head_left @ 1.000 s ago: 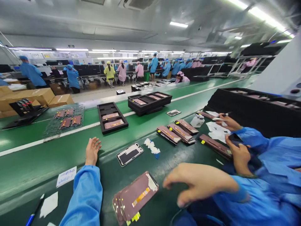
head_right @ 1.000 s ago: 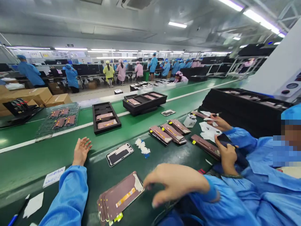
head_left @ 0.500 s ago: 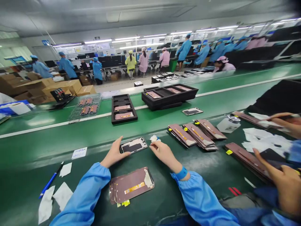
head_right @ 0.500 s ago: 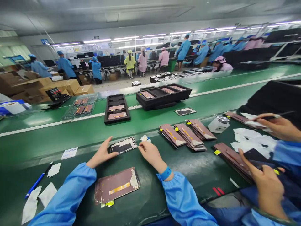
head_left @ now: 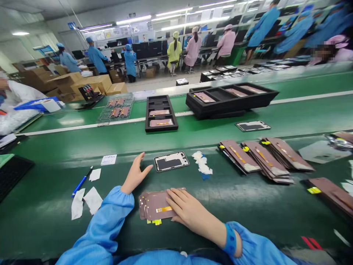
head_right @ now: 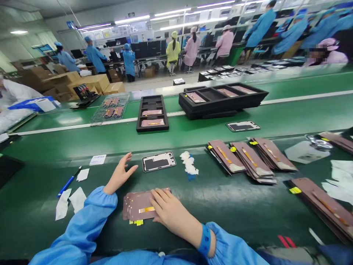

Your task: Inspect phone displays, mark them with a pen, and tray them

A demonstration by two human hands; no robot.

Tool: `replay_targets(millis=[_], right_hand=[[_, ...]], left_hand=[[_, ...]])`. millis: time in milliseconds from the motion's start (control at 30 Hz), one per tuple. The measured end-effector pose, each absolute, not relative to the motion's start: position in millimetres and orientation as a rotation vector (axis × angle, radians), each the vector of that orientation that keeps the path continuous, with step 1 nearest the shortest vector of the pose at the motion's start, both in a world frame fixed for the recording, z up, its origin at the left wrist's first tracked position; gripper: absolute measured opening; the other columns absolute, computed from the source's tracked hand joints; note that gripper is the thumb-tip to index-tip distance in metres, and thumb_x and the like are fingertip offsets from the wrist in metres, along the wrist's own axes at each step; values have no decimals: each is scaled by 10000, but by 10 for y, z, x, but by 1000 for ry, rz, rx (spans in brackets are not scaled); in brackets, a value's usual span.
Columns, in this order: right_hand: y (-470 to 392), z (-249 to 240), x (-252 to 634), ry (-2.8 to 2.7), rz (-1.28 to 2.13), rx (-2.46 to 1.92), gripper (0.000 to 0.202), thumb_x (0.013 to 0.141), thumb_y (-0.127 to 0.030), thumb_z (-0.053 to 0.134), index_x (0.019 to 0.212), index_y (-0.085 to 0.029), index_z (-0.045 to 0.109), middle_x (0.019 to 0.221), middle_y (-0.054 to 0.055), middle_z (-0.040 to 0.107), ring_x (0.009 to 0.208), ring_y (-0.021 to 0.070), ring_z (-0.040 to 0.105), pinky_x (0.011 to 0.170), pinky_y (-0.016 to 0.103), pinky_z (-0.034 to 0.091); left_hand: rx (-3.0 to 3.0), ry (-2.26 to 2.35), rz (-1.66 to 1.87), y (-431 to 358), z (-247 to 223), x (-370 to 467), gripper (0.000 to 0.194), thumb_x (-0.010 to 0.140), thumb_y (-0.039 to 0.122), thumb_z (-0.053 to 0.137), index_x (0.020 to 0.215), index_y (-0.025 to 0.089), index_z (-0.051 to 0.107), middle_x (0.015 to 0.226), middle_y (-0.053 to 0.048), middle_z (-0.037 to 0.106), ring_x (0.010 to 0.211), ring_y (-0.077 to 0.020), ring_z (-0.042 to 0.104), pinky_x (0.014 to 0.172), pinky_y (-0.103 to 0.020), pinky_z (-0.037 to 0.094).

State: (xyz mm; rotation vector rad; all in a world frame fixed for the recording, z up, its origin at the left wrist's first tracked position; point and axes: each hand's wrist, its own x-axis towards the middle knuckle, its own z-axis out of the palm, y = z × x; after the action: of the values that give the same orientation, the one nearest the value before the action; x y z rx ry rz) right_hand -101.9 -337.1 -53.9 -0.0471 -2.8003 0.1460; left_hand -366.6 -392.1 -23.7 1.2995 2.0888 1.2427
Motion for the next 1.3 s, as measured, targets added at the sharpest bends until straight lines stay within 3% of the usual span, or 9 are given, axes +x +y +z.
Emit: replay_targets(millis=[267, 367, 467, 600, 700, 800, 900, 1133, 1300], right_hand=[[-3315, -391, -1035, -2447, -49, 83, 228, 939, -134, 477, 1048, -49, 658, 1020, 156, 728, 968, 255, 678, 861, 393, 560], [-3198, -120, -1074, -2298, 43, -132, 208, 937, -102, 470, 1056, -56, 634, 960, 154, 735, 890, 228, 703, 750, 342, 585], [-3108, 66, -1159, -2108, 38, -380, 243, 920, -73, 482, 1135, -70, 594, 963, 153, 735, 866, 226, 709, 695, 332, 588], [-3138, 129, -1374, -2071, -32, -469, 274, 909, -83, 486, 1166, -63, 580, 1032, 167, 722, 940, 243, 689, 763, 356, 581], [-3159, 146, -1491, -2202, 59, -439, 279, 908, -176, 506, 1147, -68, 599, 1112, 169, 696, 1048, 266, 643, 879, 406, 549], [-3096, 169, -1434, -2187, 316, -484, 266, 880, -281, 566, 1101, -148, 632, 1176, 132, 664, 1091, 259, 612, 938, 443, 510], [-2971, 135, -1277, -1924, 450, -718, 181, 893, -193, 546, 1042, -212, 647, 1142, 95, 664, 1070, 219, 614, 918, 398, 515], [-2871, 6, -1213, -1901, 569, -702, 109, 902, -164, 567, 969, -203, 644, 919, 62, 609, 867, 174, 624, 750, 286, 536], [-2914, -15, -1274, -1962, 530, -643, 175, 905, -127, 561, 1048, -209, 620, 1048, 84, 637, 982, 191, 630, 850, 319, 528]], left_hand=[[1105, 2109, 1418, -4318, -53, -3665, 511, 840, 492, 585, 1270, 232, 494, 1310, -113, 571, 1183, -247, 550, 945, -368, 455], [1088, 2198, 1332, -4297, 72, -3666, 372, 809, 543, 603, 975, 211, 630, 956, -53, 677, 886, -214, 621, 810, -318, 475], [1145, 1897, 1094, -4173, 95, -3504, 390, 766, 579, 642, 735, 191, 653, 655, -25, 625, 654, -184, 583, 654, -292, 474], [929, 1310, 1231, -3896, -6, -3054, 577, 637, 584, 762, 1050, 189, 686, 1090, -125, 695, 1008, -288, 641, 869, -381, 522], [605, 1266, 1405, -3707, 35, -2812, 502, 657, 537, 772, 977, 157, 700, 1075, -125, 708, 1096, -296, 623, 975, -395, 494], [390, 1224, 1463, -3612, 186, -2773, 429, 646, 408, 820, 959, 149, 684, 955, -81, 737, 947, -266, 689, 873, -374, 564], [379, 1168, 1465, -3609, 297, -2838, 425, 690, 332, 805, 1036, 133, 659, 926, -80, 743, 818, -242, 712, 731, -350, 609], [434, 1115, 1526, -3646, 289, -2932, 359, 784, 356, 725, 1016, 94, 648, 884, -115, 741, 705, -224, 699, 573, -330, 610], [468, 1161, 1514, -3680, 301, -2940, 408, 757, 399, 746, 1012, 95, 651, 852, -105, 735, 690, -210, 686, 553, -310, 599]])
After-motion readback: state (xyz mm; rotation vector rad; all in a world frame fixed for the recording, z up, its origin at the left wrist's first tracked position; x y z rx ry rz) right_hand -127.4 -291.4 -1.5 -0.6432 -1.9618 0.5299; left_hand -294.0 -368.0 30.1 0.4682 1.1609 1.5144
